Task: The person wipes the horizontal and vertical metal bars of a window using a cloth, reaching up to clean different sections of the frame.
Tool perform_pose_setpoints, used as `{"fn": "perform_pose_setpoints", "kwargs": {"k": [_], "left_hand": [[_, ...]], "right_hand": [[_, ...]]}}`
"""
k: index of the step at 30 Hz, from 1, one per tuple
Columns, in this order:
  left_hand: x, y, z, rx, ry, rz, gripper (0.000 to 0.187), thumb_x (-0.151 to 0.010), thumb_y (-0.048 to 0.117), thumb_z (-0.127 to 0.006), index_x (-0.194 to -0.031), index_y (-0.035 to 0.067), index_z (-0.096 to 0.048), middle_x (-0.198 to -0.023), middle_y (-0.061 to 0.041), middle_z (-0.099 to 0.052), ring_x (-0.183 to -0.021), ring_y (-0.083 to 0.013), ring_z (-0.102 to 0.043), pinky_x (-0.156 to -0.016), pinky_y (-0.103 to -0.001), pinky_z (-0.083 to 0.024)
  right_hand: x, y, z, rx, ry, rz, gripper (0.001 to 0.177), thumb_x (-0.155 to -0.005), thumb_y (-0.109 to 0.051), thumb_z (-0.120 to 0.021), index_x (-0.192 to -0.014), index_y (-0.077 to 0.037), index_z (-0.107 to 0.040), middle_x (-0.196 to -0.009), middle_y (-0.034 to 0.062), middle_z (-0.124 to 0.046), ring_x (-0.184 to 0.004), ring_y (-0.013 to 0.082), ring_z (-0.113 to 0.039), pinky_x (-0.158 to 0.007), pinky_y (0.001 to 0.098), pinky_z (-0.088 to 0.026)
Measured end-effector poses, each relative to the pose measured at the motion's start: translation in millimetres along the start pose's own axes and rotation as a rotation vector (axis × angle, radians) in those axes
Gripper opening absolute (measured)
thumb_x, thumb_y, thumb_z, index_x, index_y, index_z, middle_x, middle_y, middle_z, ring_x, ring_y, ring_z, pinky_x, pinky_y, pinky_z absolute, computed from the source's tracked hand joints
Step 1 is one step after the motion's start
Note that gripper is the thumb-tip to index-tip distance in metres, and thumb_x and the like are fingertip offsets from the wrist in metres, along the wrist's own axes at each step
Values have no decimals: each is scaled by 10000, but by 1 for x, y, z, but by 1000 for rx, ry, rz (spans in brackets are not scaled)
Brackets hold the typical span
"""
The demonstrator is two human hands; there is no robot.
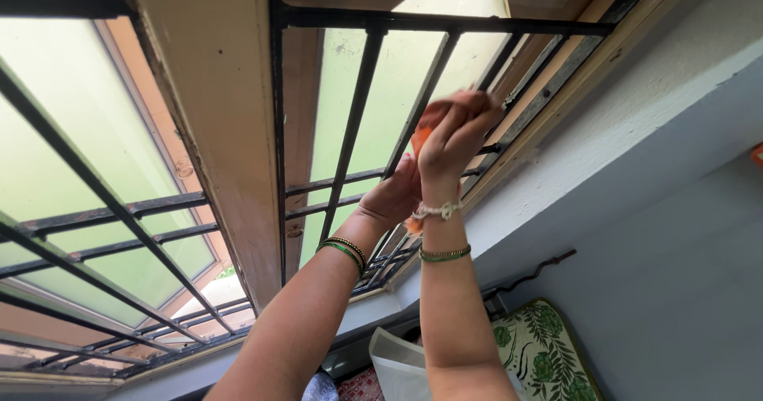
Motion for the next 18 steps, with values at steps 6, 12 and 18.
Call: {"fn": "perform_pose_setpoints", "kwargs": {"k": [6,12,18], "left_hand": [[-9,-17,1,-314,-88,18,568,-1086,296,-327,-1583,32,-255,-1640,-109,-259,-1508,-242,-216,-1218,-364,-246],[-1,-26,16,98,-14,26,577,-1105,303,-321,-1569,-39,-343,-1632,-211,-309,-1511,-352,-247,-1226,-441,-228],[11,-46,47,494,-398,-118,715,-983,355,-433,-1542,-83,-342,-1624,-259,-246,-1513,-409,-192,-1234,-483,-79]], "right_hand": [[44,0,9,-58,-185,-154,171,-1136,-197,-418,-1208,-45,-444,-1145,119,-582,-1060,273,-639,-952,441,-531],[46,7,11,600,-266,-87,229,-1017,-280,-584,-996,-69,-500,-1041,125,-538,-1052,330,-537,-850,523,-426],[52,9,8,558,-277,-159,233,-1055,-337,-552,-1057,-105,-531,-1085,85,-543,-1095,314,-536,-861,538,-409]]}}
Point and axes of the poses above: each hand's wrist, its own x-axis away from the middle knuckle, its own z-axis out of the back of the hand, y = z × x, the point moved 8 cm from there along -x, towards the middle knuckle
